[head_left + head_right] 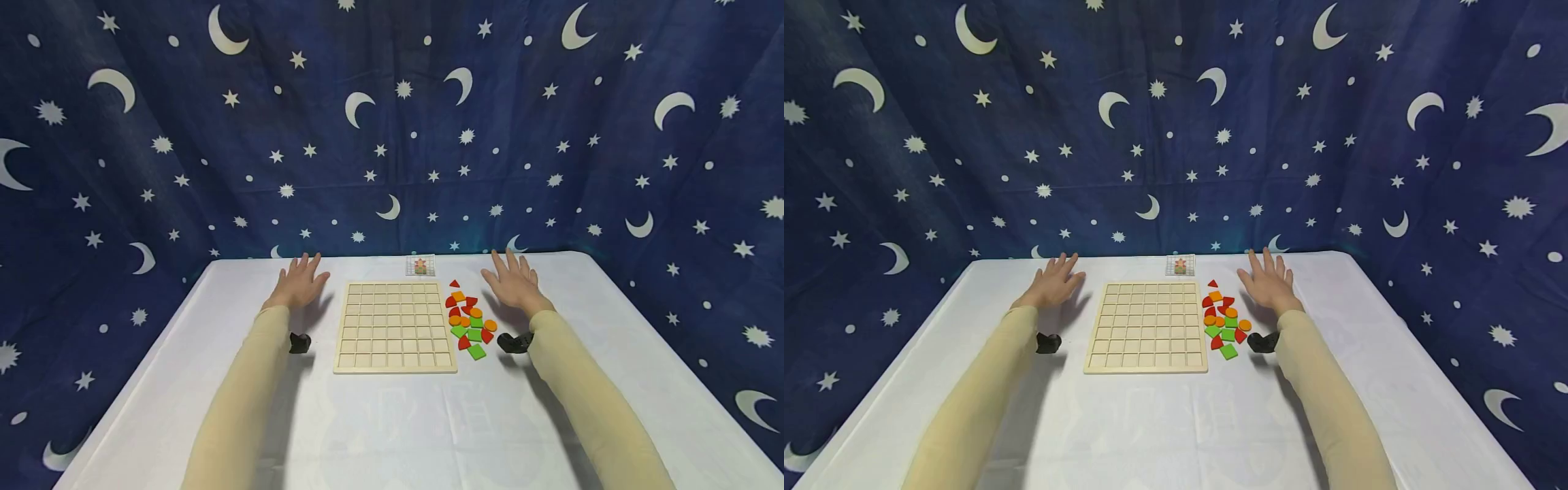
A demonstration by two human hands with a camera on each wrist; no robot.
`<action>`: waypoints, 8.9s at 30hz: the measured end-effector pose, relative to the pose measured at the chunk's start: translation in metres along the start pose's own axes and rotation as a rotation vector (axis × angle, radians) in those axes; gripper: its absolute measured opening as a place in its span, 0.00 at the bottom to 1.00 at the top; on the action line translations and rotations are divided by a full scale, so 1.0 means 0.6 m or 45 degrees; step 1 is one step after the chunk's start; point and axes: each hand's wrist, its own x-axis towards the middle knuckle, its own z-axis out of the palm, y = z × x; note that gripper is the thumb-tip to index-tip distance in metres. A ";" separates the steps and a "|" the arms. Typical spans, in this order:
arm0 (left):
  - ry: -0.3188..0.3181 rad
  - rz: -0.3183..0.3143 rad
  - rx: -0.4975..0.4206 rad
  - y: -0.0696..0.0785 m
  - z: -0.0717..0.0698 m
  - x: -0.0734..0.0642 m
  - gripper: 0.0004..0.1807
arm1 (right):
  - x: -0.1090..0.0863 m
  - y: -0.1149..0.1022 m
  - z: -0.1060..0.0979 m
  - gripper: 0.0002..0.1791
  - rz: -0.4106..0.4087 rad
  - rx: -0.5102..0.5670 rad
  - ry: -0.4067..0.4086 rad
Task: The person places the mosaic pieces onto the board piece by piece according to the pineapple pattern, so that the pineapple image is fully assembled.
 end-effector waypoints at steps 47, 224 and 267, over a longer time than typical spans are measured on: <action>-0.086 0.386 -0.492 0.017 0.073 -0.052 0.17 | 0.013 -0.065 0.072 0.22 -0.124 0.493 0.079; -0.085 0.330 -0.535 0.023 0.071 -0.044 0.13 | -0.010 -0.191 0.085 0.16 -0.745 0.281 -0.087; -0.081 0.331 -0.537 0.023 0.073 -0.044 0.14 | -0.002 -0.244 0.106 0.11 -0.796 0.241 -0.076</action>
